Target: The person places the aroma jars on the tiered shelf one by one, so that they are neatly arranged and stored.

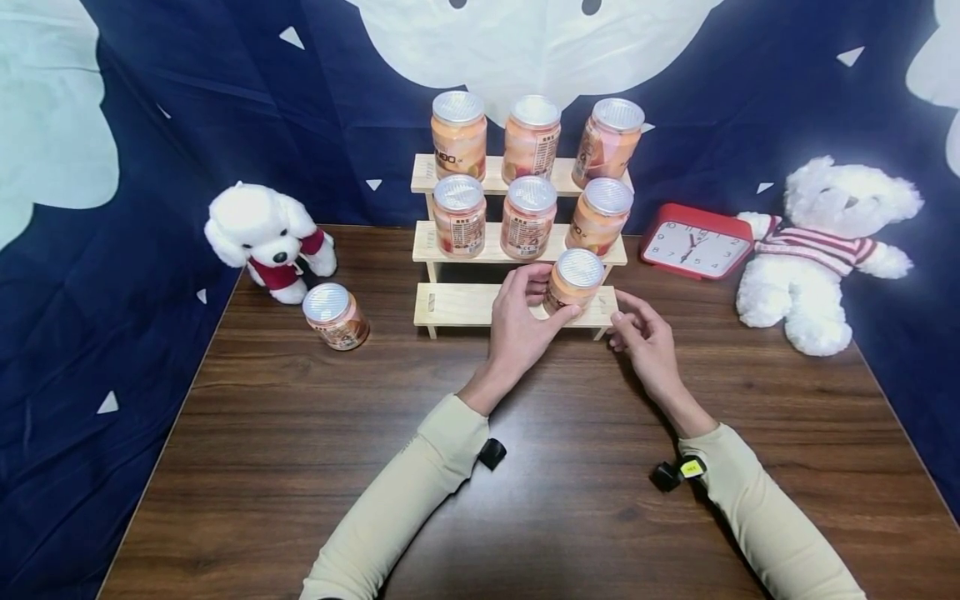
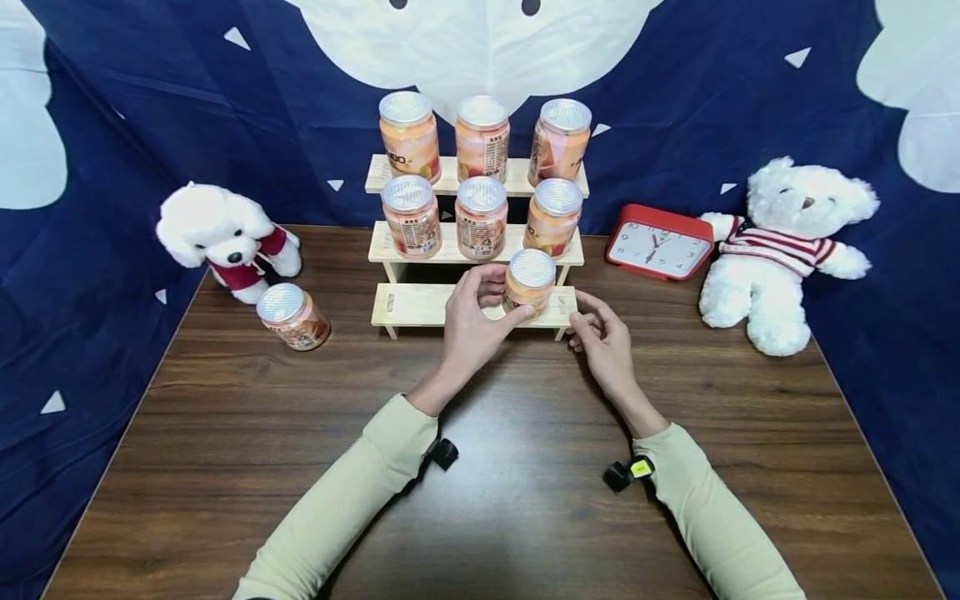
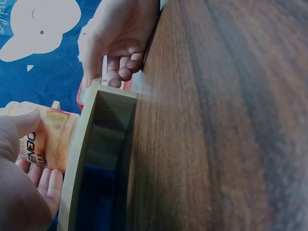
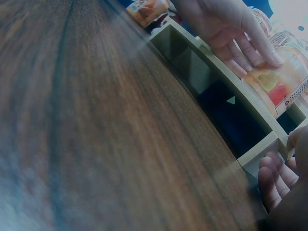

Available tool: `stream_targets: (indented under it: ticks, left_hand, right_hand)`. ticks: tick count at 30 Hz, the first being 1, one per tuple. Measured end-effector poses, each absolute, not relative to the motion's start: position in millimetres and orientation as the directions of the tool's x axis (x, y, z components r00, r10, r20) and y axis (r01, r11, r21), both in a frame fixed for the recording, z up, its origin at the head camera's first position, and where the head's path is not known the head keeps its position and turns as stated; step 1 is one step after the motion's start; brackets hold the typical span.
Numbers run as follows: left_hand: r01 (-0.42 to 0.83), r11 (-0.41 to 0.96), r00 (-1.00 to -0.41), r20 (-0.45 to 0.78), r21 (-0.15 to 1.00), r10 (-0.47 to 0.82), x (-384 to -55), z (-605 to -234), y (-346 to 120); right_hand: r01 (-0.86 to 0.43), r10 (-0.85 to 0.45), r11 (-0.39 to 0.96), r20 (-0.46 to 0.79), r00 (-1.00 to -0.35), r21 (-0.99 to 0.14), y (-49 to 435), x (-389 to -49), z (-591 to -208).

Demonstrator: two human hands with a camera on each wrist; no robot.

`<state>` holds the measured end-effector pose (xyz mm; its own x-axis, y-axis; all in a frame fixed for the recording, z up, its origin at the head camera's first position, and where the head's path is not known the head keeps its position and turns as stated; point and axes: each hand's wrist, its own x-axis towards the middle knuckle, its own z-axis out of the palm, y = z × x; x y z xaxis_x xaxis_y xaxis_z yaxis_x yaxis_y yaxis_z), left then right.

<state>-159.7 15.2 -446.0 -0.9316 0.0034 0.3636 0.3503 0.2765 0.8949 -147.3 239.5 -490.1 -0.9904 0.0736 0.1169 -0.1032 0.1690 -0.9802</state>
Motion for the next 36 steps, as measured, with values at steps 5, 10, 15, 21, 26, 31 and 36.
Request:
stream_targets:
  ticks: [5, 10, 15, 21, 26, 31, 36]
  left_hand:
    - [0.355, 0.281, -0.929, 0.370, 0.892, 0.000, -154.9, -447.2, 10.4]
    - [0.358, 0.260, -0.930, 0.368, 0.897, 0.007, -148.0, -448.2, 0.0]
    - [0.367, 0.235, -0.927, 0.376, 0.900, 0.009, -143.3, -446.4, -11.8]
    - [0.365, 0.221, -0.926, 0.376, 0.904, -0.009, -137.7, -443.9, -27.7]
    - [0.356, 0.230, -0.927, 0.374, 0.906, -0.038, -131.9, -445.0, -43.2]
    - [0.368, 0.260, -0.913, 0.400, 0.893, -0.080, -127.7, -446.3, -62.0]
    - [0.384, 0.270, -0.896, 0.427, 0.883, -0.122, -125.9, -448.2, -80.8]
  right_hand:
    - [-0.102, 0.077, 0.170, 0.117, -0.990, -0.980, 239.3, -147.8, -490.5]
    - [-0.109, 0.072, 0.173, 0.123, -0.990, -0.979, 239.7, -148.3, -490.3]
    - [-0.105, 0.076, 0.173, 0.119, -0.990, -0.979, 240.0, -148.5, -489.7]
    - [-0.101, 0.078, 0.170, 0.116, -0.990, -0.980, 239.0, -147.6, -489.2]
    - [-0.108, 0.078, 0.167, 0.123, -0.989, -0.980, 239.3, -147.1, -489.8]
    - [-0.108, 0.081, 0.160, 0.122, -0.989, -0.981, 239.2, -148.0, -490.3]
    - [-0.111, 0.077, 0.166, 0.125, -0.989, -0.980, 238.8, -148.1, -491.0]
